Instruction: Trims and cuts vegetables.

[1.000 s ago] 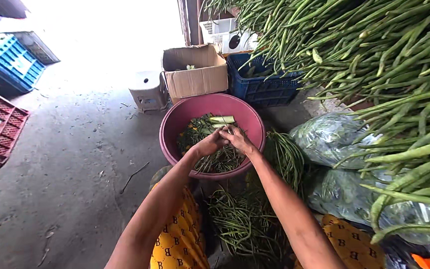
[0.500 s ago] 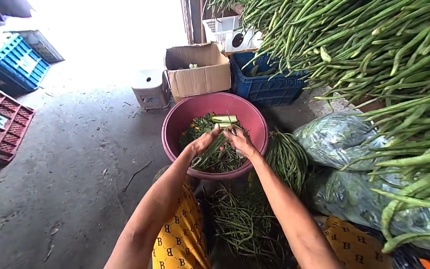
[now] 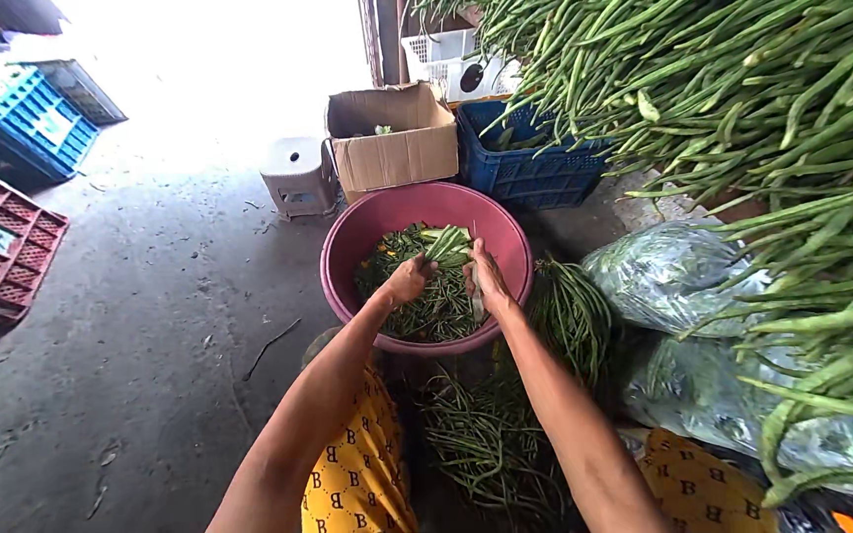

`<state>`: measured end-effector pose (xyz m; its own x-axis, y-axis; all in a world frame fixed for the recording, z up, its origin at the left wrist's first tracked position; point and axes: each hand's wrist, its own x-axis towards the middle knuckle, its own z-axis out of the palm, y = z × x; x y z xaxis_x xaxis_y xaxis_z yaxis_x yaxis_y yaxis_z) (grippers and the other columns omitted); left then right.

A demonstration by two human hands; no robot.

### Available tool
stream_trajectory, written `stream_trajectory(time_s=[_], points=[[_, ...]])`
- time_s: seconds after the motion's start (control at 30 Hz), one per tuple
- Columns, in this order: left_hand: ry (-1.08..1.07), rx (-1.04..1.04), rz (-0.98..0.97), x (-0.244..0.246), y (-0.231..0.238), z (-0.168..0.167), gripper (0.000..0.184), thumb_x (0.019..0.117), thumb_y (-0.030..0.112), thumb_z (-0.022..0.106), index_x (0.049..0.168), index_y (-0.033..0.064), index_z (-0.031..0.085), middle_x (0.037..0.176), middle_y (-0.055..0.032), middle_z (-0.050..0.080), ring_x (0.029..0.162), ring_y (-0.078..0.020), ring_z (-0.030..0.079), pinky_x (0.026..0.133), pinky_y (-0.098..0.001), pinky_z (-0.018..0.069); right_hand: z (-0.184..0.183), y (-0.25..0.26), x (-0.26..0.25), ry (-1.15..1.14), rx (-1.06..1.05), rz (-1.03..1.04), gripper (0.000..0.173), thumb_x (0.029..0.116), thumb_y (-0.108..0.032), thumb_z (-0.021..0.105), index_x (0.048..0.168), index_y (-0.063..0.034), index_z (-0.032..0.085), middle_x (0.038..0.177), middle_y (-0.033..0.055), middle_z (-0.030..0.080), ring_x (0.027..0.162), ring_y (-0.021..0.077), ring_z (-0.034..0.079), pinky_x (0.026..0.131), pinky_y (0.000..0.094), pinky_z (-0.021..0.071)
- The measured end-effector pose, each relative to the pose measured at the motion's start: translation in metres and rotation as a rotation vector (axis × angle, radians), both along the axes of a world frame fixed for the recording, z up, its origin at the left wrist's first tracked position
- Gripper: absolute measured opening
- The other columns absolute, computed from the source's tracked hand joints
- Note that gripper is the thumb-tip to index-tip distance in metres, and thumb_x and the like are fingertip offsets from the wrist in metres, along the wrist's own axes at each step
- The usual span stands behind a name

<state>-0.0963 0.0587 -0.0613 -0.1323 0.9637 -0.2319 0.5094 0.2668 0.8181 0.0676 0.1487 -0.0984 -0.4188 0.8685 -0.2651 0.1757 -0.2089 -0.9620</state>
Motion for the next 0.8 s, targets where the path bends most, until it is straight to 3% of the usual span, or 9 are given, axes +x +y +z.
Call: stream_trajectory(time_s=[0.07, 0.13, 0.23, 0.3, 0.4, 0.5, 0.6, 0.73, 0.8], points=[[-0.058, 0.025, 0.042, -0.001, 0.0, -0.001, 0.037, 0.1127, 0.027, 0.039, 0.135, 0.0004, 0.053, 0.105, -0.0196, 0.062, 0.086, -0.0271, 0.058, 0.081, -0.0457, 0.0494, -0.004, -0.009, -0.002, -0.089, -0.034, 0.044, 0.071, 0.1077, -0.061, 0.025, 0.138, -0.0017, 0.049, 0.085, 0.0063, 0.053, 0.062, 0.0139, 0.049, 0.06, 0.0309, 0.0484], [-0.058, 0.045, 0.046, -0.001, 0.0, -0.002, 0.036, 0.1126, 0.028, 0.04, 0.132, 0.0011, 0.053, 0.098, -0.0163, 0.06, 0.079, -0.0237, 0.055, 0.076, -0.0425, 0.0484, -0.004, -0.02, -0.007, -0.159, -0.029, 0.134, 0.067, 0.1084, -0.058, 0.029, 0.132, -0.0003, 0.054, 0.083, 0.0051, 0.051, 0.062, 0.0117, 0.047, 0.06, 0.028, 0.0457], [0.028, 0.019, 0.003, 0.003, 0.0, 0.001, 0.036, 0.1121, 0.024, 0.042, 0.134, -0.0017, 0.052, 0.107, -0.0238, 0.063, 0.094, -0.0339, 0.061, 0.088, -0.0522, 0.0489, 0.003, -0.028, -0.019, -0.24, 0.094, 0.236, 0.064, 0.1082, -0.057, 0.034, 0.129, -0.0033, 0.061, 0.085, 0.0065, 0.055, 0.066, 0.013, 0.047, 0.062, 0.03, 0.0442], [0.102, 0.001, -0.017, 0.004, -0.002, 0.003, 0.038, 0.1119, 0.023, 0.042, 0.138, -0.0028, 0.052, 0.118, -0.0292, 0.064, 0.11, -0.0424, 0.063, 0.098, -0.06, 0.0468, 0.013, -0.03, -0.024, -0.292, 0.155, 0.275, 0.068, 0.1072, -0.059, 0.034, 0.129, -0.0006, 0.062, 0.103, 0.0189, 0.064, 0.084, 0.0252, 0.058, 0.079, 0.0439, 0.0501], [0.183, 0.013, -0.029, 0.005, -0.002, 0.003, 0.036, 0.1119, 0.022, 0.042, 0.137, -0.0026, 0.052, 0.119, -0.0299, 0.064, 0.114, -0.0445, 0.063, 0.099, -0.0618, 0.0465, 0.012, -0.026, -0.03, -0.325, 0.179, 0.251, 0.075, 0.1052, -0.064, 0.034, 0.122, 0.0028, 0.064, 0.105, 0.0235, 0.064, 0.09, 0.0318, 0.06, 0.085, 0.0514, 0.0494], [0.247, 0.006, -0.042, 0.008, -0.002, 0.004, 0.033, 0.1104, 0.018, 0.045, 0.136, -0.0012, 0.053, 0.118, -0.0285, 0.065, 0.113, -0.0439, 0.064, 0.098, -0.0618, 0.0472, 0.008, -0.027, -0.032, -0.296, 0.147, 0.22, 0.074, 0.1049, -0.064, 0.035, 0.116, 0.0015, 0.067, 0.094, 0.0179, 0.063, 0.08, 0.0253, 0.056, 0.078, 0.0458, 0.0491], [0.311, -0.008, -0.076, 0.008, -0.003, 0.005, 0.03, 0.108, 0.011, 0.047, 0.134, -0.0013, 0.054, 0.117, -0.0278, 0.066, 0.112, -0.0441, 0.064, 0.096, -0.062, 0.0477, 0.008, -0.033, -0.033, -0.232, 0.087, 0.172, 0.065, 0.1059, -0.061, 0.038, 0.104, -0.002, 0.067, 0.075, 0.0047, 0.051, 0.06, 0.0128, 0.045, 0.06, 0.0315, 0.0435], [0.444, -0.03, -0.098, 0.009, -0.002, 0.002, 0.031, 0.1033, 0.006, 0.052, 0.133, -0.0032, 0.055, 0.121, -0.0285, 0.065, 0.113, -0.0462, 0.063, 0.095, -0.0639, 0.0476, 0.014, -0.039, -0.033, -0.181, -0.057, 0.121, 0.06, 0.1054, -0.059, 0.043, 0.083, -0.0061, 0.059, 0.06, -0.0022, 0.042, 0.046, 0.0073, 0.039, 0.046, 0.0229, 0.0365], [0.502, -0.055, -0.092, 0.01, -0.001, 0.002, 0.033, 0.1048, 0.008, 0.05, 0.135, -0.0032, 0.053, 0.127, -0.0281, 0.063, 0.116, -0.0464, 0.063, 0.096, -0.0641, 0.0477, 0.016, -0.036, -0.032, -0.13, -0.134, 0.142, 0.057, 0.1059, -0.058, 0.042, 0.078, -0.0091, 0.055, 0.056, -0.0038, 0.039, 0.042, 0.0062, 0.036, 0.042, 0.0211, 0.0334]])
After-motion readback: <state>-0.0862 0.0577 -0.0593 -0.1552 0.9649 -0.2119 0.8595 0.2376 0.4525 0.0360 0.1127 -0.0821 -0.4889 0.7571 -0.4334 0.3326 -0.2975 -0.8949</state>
